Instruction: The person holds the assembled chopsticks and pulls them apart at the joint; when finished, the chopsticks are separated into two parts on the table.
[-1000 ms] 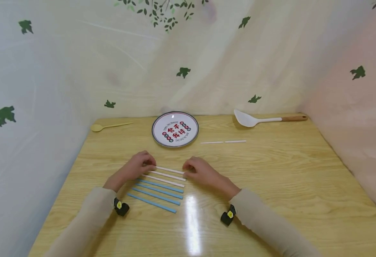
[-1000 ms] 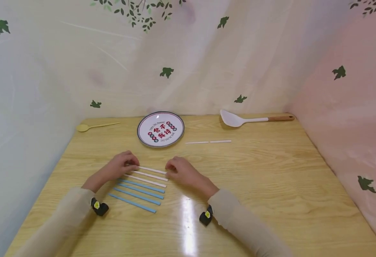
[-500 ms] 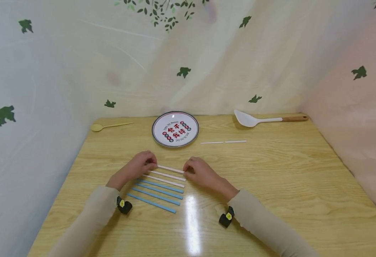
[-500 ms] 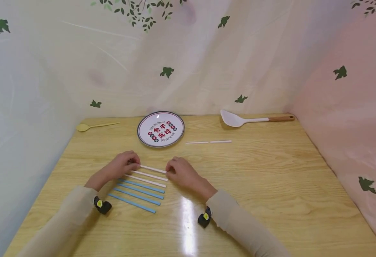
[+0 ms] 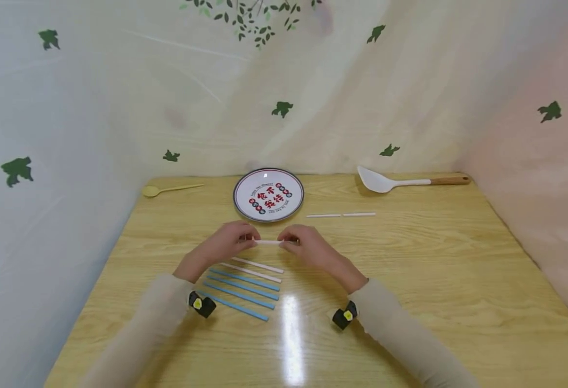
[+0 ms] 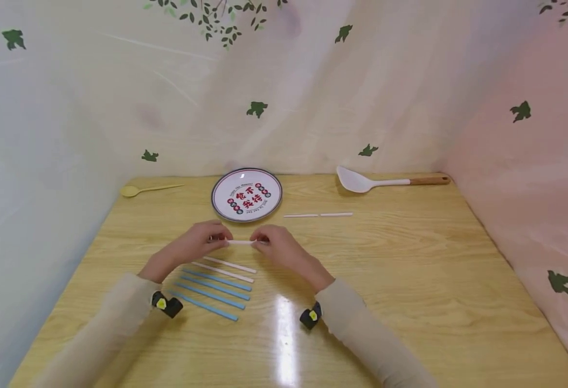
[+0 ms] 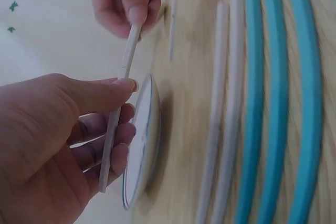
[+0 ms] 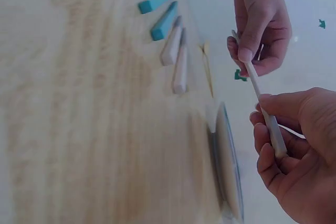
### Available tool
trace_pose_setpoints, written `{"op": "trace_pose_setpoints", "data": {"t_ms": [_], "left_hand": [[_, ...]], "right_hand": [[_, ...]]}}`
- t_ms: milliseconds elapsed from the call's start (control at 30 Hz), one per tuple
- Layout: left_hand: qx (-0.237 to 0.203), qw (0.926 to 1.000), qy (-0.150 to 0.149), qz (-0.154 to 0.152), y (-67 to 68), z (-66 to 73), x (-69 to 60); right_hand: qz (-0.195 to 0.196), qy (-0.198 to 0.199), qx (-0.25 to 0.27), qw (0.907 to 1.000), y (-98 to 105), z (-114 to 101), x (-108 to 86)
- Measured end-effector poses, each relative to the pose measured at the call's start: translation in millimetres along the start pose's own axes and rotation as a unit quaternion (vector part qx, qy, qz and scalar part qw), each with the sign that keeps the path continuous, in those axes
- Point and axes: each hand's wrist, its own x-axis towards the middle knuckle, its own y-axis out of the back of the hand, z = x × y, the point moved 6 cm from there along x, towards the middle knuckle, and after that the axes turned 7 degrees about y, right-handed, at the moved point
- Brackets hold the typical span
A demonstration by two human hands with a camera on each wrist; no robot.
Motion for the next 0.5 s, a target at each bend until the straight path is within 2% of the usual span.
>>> {"op": "trace_pose_setpoints", "data": {"t_ms": [167,500], "left_hand": [[-0.011,0.9996,-0.015,0.019,0.4,16.0,8.6],[-0.028,0.9993,-0.005,0.023,-1.2,29.2,16.2]], "right_hand": [[0.004,0.025,-0.022,0.9994,10,-8,1.9],[-0.002,0.031,-0.043,0.9986,15,-9,0.6]]}}
